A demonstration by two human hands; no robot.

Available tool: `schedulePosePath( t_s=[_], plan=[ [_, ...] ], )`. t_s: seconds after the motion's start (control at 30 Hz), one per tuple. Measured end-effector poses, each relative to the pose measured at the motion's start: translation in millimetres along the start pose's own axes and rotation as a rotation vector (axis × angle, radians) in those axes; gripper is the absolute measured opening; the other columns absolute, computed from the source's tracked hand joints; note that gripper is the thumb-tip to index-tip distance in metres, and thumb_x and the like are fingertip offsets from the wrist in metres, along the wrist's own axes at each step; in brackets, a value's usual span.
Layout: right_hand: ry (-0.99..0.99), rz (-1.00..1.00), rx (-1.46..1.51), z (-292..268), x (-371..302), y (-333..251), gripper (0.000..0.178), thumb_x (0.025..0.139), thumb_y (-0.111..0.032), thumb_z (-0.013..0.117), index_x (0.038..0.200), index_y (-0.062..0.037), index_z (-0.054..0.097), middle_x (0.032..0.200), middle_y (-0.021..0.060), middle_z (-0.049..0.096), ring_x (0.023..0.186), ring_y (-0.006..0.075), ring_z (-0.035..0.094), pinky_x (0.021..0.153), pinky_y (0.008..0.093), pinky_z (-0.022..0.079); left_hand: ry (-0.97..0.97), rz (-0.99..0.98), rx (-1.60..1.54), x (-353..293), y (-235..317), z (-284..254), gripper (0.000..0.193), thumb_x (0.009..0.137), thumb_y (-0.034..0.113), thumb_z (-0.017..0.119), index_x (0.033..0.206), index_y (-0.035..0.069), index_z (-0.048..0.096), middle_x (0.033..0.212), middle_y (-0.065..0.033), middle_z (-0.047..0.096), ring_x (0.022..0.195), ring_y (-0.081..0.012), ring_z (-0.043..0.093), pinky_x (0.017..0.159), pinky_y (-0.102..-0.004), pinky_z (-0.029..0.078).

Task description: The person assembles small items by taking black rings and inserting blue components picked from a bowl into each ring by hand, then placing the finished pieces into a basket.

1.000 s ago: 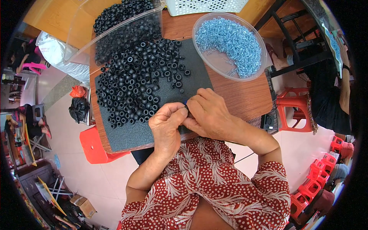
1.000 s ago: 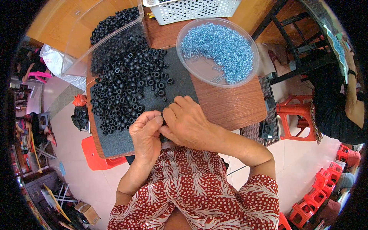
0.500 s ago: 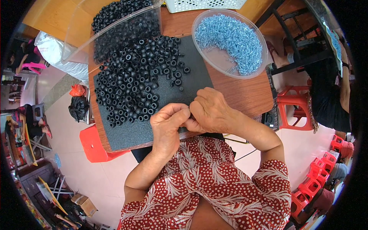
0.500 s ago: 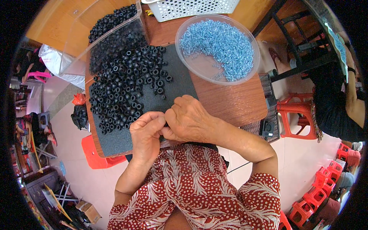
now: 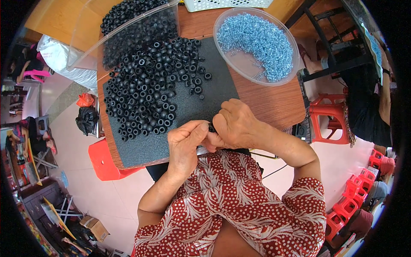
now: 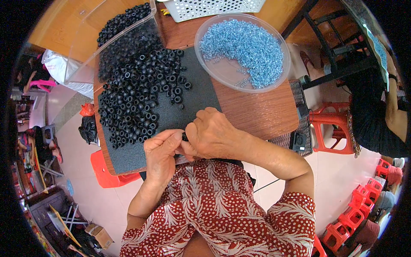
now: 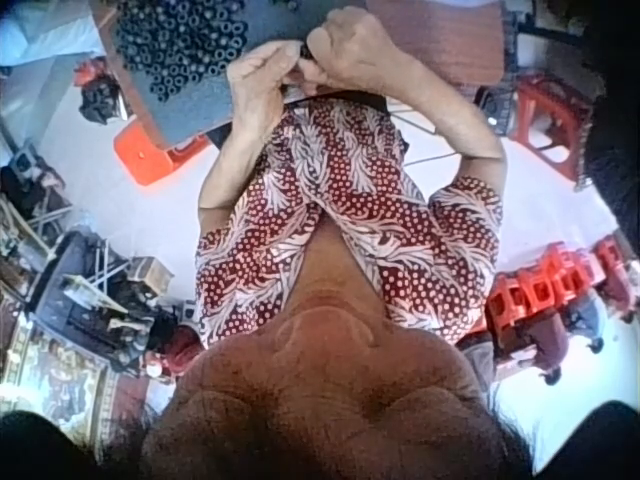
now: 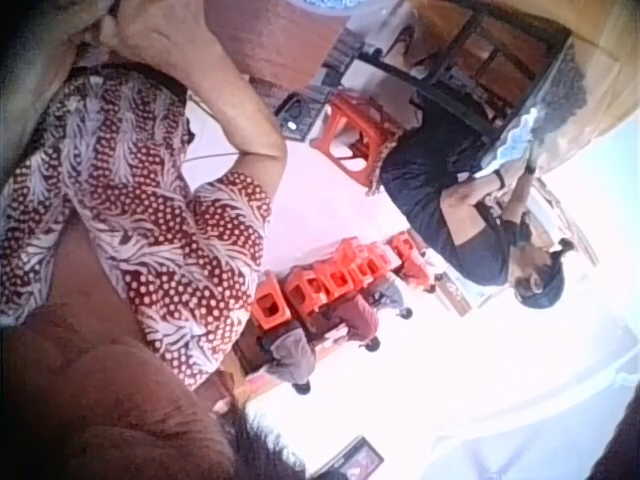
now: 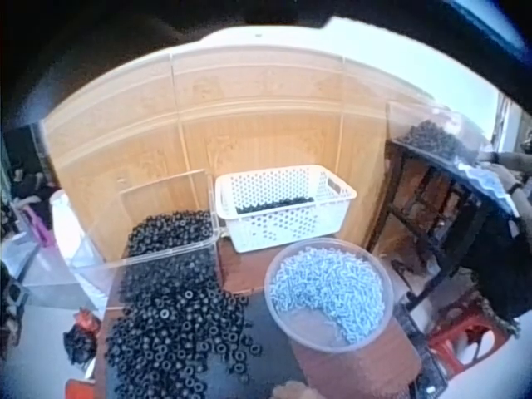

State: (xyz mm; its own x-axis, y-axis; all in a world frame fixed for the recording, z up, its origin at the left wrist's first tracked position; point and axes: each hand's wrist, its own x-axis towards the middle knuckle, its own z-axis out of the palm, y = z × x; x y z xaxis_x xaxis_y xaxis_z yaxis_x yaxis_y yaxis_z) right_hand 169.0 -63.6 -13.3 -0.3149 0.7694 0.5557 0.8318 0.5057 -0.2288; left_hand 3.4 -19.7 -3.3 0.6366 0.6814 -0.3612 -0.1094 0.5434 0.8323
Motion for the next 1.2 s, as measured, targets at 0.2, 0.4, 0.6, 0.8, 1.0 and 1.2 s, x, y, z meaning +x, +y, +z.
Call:
schedulePosePath(
  t_s=[0.2,0.4,0.6,0.8,1.0,1.2],
  plan=[
    [-0.003,-0.025,-0.015,2.1,-2.5,1.5,0.033,0.064,-0.024,0.067,0.053,-0.0073,0.041,0.045,0.0058,0.039,0.042,0.0235,0.045,0.042,0.0360,0.036,0.025,0.030,-0.016,-1.4,-5.8,4.9,0.023,0.092,0.013,0.052,0.093,-0.007,0.062,0.071,-0.0104,0.063,0.055,-0.0126,0.056,0.051,-0.0246,0.048],
    [-0.014,-0.088,0.055,-0.1,-2.3,2.8,0.034,0.061,-0.026,0.067,0.053,-0.0070,0.041,0.045,0.0052,0.039,0.042,0.0223,0.044,0.042,0.0355,0.034,-0.024,0.081,0.102,-3.8,-2.6,8.1,0.024,0.093,0.016,0.051,0.093,-0.006,0.062,0.070,-0.0067,0.061,0.057,-0.0102,0.053,0.052,-0.0217,0.044],
    [-0.011,-0.135,-0.027,-10.1,4.6,5.1,0.035,0.059,-0.027,0.068,0.054,-0.0066,0.040,0.046,0.0052,0.039,0.043,0.0214,0.044,0.042,0.0345,0.033,-0.043,0.085,0.107,-0.1,3.0,7.2,0.026,0.094,0.018,0.051,0.097,-0.006,0.061,0.072,-0.0057,0.062,0.058,-0.0095,0.053,0.053,-0.0214,0.044],
    [0.104,-0.068,-0.010,1.7,-3.7,7.0,0.035,0.065,-0.023,0.069,0.053,-0.0082,0.040,0.048,0.0051,0.038,0.044,0.0227,0.044,0.041,0.0354,0.034,0.049,0.194,0.339,0.9,-3.7,-2.8,0.024,0.093,0.015,0.051,0.096,-0.006,0.061,0.074,-0.0061,0.063,0.060,-0.0099,0.056,0.056,-0.0224,0.045],
    [0.180,0.002,-0.269,-42.5,36.2,48.1,0.030,0.071,-0.017,0.070,0.061,-0.0062,0.044,0.050,0.0080,0.041,0.045,0.0272,0.046,0.042,0.0387,0.037,0.186,1.131,1.283,38.0,22.6,-5.8,0.026,0.068,-0.007,0.058,0.094,-0.003,0.062,0.083,-0.0124,0.062,0.068,-0.0236,0.057,0.060,-0.0299,0.046],
    [0.296,0.326,-0.386,-78.0,108.9,136.5,0.036,0.078,-0.028,0.064,0.059,-0.0006,0.050,0.061,0.0209,0.058,0.055,0.0369,0.058,0.047,0.0437,0.045,0.084,1.218,1.509,55.3,18.9,-3.9,0.035,0.059,-0.001,0.060,0.094,-0.003,0.061,0.092,-0.0113,0.062,0.069,-0.0231,0.052,0.059,-0.0276,0.046]
  ],
)
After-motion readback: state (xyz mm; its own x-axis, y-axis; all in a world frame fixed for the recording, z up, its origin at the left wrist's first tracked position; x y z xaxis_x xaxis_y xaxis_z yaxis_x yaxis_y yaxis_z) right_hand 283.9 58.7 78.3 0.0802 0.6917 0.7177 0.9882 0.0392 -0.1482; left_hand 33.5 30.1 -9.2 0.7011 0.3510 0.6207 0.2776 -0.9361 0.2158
